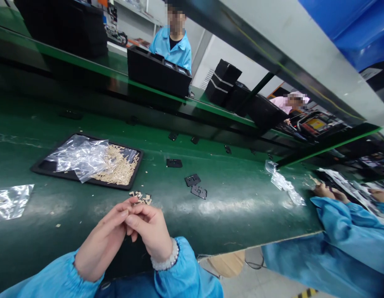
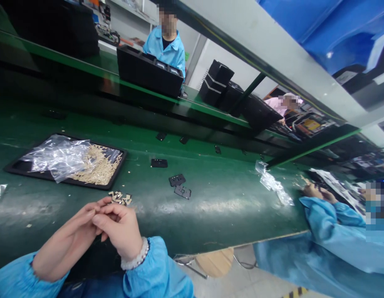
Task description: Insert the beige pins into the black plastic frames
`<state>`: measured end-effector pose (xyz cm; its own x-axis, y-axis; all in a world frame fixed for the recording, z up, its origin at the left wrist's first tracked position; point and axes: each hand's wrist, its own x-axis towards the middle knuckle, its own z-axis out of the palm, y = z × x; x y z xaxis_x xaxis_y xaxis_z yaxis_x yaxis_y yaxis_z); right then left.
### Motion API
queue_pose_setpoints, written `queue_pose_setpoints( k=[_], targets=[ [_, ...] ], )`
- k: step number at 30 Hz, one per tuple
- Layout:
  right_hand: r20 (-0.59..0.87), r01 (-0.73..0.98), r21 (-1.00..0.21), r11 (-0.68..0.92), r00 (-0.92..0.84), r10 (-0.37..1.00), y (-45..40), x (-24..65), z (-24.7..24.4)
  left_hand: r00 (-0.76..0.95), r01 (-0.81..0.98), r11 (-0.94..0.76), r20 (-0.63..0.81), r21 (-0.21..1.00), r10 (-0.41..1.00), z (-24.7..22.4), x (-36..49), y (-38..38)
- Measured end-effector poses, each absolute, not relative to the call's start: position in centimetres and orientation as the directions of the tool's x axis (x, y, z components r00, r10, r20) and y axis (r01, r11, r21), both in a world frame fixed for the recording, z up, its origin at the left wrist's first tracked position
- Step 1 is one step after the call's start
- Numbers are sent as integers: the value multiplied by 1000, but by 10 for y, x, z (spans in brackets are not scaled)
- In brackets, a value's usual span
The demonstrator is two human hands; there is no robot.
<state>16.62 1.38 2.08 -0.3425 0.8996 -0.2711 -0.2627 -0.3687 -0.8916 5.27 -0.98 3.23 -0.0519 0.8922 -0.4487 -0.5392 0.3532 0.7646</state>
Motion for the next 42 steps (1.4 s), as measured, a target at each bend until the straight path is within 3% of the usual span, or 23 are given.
queue_pose_setpoints(
  k=[4,8,11,14,18,22,25,28,30,35,40,42],
  targets=[
    [-260,-245,-900,-360,-360,896,10,164,19,-102,-606,361,-519,709,848,27,54,-13],
    [-235,-185,-935,-302,-313,920,9,166,20,-96,-587,334,-473,738,876,28,54,-11],
    [-178,-90,-973,-214,-303,936,10,172,26,-155,-397,285,-370,873,916,26,45,-10],
    [-130,-6,-990,-139,-307,943,11,179,35,-218,-84,181,-195,980,956,25,30,-8],
    [-168,28,-985,-169,-354,920,13,183,43,-119,273,-69,105,960,987,34,14,-7],
    [-127,101,-990,-97,-349,929,13,183,45,-32,354,-174,198,919,980,43,11,-8],
    [54,167,-980,103,-274,960,9,183,46,-46,374,-223,258,900,965,41,11,-9],
    [319,264,-895,359,-185,930,5,182,49,-58,425,-282,337,860,940,38,11,-10],
    [421,316,-827,465,-200,885,3,182,51,-31,464,-329,386,823,922,38,11,-10],
    [451,373,-767,521,-262,853,5,181,52,57,579,-469,540,667,840,41,8,-12],
    [514,450,-658,603,-316,797,10,177,54,276,695,-635,689,338,670,37,1,-14],
    [535,453,-643,618,-312,785,12,174,55,268,692,-637,699,339,663,37,0,-13]
  ],
)
